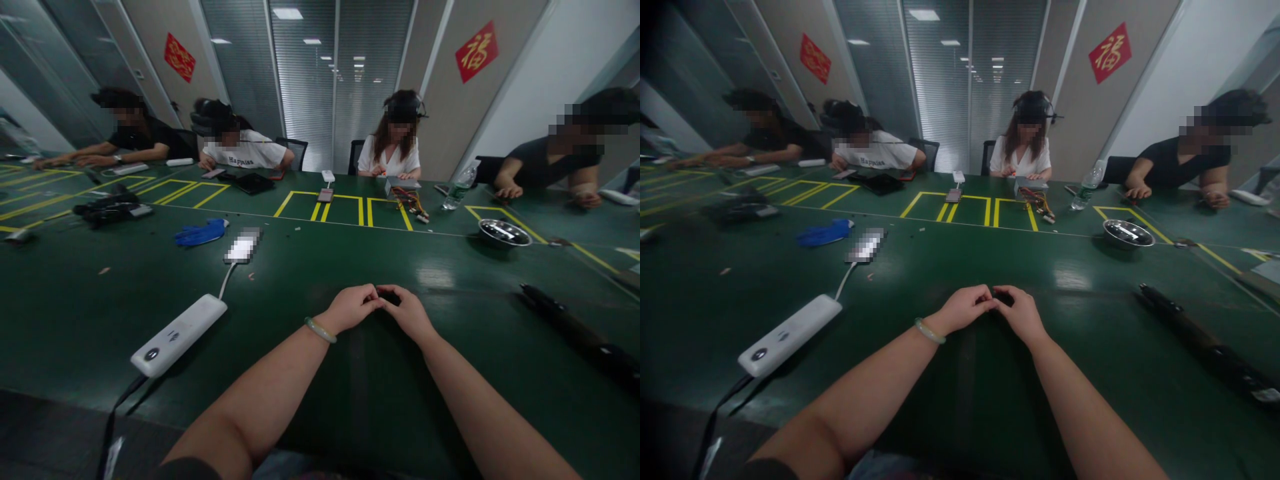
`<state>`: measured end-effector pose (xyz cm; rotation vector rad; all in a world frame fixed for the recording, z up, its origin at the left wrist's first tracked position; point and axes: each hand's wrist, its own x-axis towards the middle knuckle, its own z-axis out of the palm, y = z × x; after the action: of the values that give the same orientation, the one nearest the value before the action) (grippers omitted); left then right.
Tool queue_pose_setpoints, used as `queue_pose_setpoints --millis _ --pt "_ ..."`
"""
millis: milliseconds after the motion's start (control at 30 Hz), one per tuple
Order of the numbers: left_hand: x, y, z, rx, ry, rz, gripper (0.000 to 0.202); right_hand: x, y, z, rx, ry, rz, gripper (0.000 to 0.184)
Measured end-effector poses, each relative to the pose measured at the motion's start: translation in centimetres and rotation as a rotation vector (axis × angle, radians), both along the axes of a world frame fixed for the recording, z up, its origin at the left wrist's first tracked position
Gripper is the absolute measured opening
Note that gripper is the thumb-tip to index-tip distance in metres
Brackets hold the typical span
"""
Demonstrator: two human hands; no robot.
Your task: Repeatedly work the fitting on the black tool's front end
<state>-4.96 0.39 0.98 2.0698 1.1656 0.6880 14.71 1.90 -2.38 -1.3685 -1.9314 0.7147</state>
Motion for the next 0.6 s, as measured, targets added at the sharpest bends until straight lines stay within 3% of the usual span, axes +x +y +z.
queue_pose_setpoints --millis 167,467,600 --pt "-0.1 0.0 0.2 -0.009 -0.048 -0.059 0.029 0.4 -0.1 0.8 0.038 -0.107 0.069 0.031" --pt "0.9 -1.1 0.5 0.08 0.139 -0.428 0.042 -0.7 -2.0 2.7 0.048 -0.119 0.415 0.062" --pt "1.3 -1.5 0.5 0.115 0.148 -0.466 0.039 -0.9 -1.7 2.6 0.029 -0.146 0.447 0.063"
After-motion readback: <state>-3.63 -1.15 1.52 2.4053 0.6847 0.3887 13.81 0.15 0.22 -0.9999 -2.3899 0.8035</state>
